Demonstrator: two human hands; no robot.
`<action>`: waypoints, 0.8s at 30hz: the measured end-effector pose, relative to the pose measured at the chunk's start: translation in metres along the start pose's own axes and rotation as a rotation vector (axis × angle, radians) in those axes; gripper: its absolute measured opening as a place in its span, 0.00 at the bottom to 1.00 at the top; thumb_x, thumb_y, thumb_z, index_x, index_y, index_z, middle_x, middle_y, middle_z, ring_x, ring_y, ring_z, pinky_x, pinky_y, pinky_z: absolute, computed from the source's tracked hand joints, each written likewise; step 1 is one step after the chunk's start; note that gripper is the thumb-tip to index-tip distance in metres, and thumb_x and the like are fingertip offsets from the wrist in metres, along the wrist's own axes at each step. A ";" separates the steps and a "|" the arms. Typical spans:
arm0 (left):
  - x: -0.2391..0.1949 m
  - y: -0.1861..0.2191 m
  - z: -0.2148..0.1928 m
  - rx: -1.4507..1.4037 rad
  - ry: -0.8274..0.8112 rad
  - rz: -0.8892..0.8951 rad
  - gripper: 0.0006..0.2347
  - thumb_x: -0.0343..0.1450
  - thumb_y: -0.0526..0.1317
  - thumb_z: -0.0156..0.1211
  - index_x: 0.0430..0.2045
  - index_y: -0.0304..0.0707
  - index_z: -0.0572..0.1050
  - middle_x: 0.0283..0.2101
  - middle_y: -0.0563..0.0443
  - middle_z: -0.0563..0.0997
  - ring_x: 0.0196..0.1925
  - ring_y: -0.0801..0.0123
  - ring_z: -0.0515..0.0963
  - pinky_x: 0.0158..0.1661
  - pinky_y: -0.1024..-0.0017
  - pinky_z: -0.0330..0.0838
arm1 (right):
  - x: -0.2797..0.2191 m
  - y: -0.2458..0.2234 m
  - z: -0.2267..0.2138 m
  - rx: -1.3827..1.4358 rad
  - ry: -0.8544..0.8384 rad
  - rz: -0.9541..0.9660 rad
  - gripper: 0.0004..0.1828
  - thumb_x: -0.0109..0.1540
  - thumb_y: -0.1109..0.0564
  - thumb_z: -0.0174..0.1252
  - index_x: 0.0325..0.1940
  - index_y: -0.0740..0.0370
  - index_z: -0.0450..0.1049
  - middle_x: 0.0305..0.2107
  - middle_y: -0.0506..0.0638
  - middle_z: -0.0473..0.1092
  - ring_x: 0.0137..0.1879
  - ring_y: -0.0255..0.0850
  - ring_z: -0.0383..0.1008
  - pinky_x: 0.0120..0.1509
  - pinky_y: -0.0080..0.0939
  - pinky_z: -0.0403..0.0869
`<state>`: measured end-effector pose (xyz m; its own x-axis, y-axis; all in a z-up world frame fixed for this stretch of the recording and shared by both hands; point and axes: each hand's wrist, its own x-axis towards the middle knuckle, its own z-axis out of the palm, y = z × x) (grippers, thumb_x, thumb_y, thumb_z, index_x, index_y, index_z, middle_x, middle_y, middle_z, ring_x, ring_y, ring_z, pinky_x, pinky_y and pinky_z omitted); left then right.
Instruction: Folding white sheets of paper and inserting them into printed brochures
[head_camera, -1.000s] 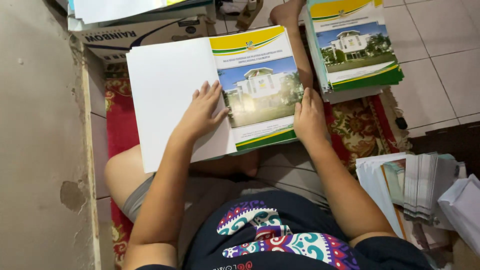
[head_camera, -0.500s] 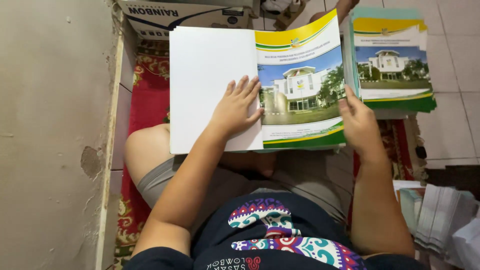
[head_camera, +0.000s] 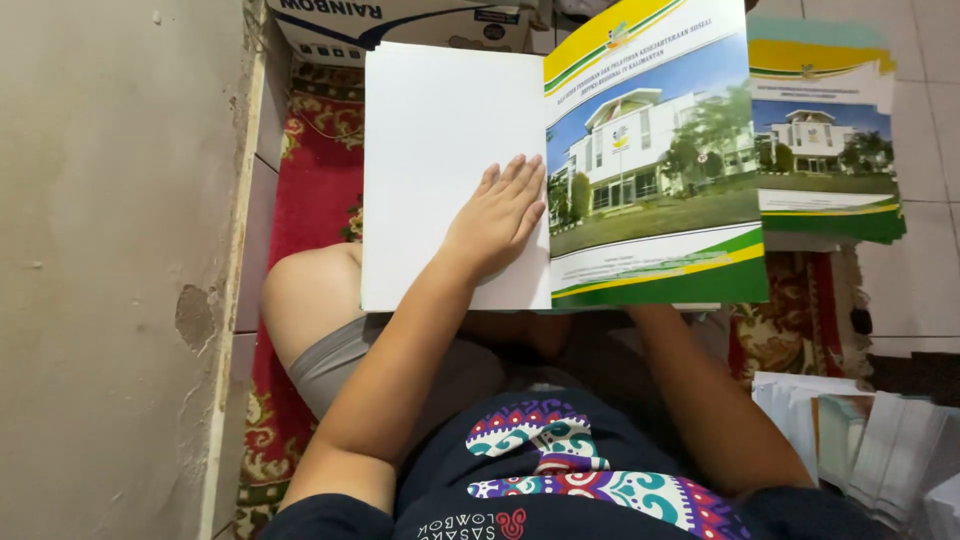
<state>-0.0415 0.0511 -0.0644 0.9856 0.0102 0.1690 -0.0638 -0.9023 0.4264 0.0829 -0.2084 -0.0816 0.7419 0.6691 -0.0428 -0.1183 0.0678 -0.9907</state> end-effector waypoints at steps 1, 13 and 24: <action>-0.002 -0.004 -0.001 0.000 -0.005 0.001 0.26 0.82 0.52 0.27 0.73 0.37 0.55 0.76 0.43 0.58 0.79 0.52 0.54 0.74 0.50 0.44 | 0.000 0.005 0.010 -0.010 -0.018 0.007 0.34 0.71 0.37 0.31 0.71 0.62 0.61 0.66 0.50 0.62 0.75 0.40 0.58 0.82 0.44 0.52; -0.059 0.081 -0.157 -0.775 1.027 0.025 0.31 0.81 0.56 0.33 0.58 0.16 0.67 0.59 0.28 0.74 0.65 0.50 0.72 0.69 0.60 0.62 | 0.009 -0.012 0.072 -1.002 -0.142 -0.326 0.35 0.64 0.39 0.59 0.72 0.53 0.65 0.66 0.53 0.64 0.76 0.48 0.58 0.82 0.53 0.53; 0.033 0.042 -0.050 0.170 0.654 0.271 0.09 0.66 0.37 0.61 0.38 0.47 0.79 0.37 0.58 0.79 0.40 0.64 0.80 0.46 0.64 0.70 | 0.004 -0.012 0.082 -1.159 -0.114 -0.443 0.30 0.66 0.44 0.56 0.69 0.58 0.68 0.64 0.57 0.64 0.75 0.53 0.60 0.79 0.54 0.56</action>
<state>-0.0192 0.0353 0.0029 0.6395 -0.0154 0.7686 -0.2144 -0.9637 0.1591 0.0330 -0.1462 -0.0593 0.5012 0.8194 0.2781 0.8217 -0.3500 -0.4498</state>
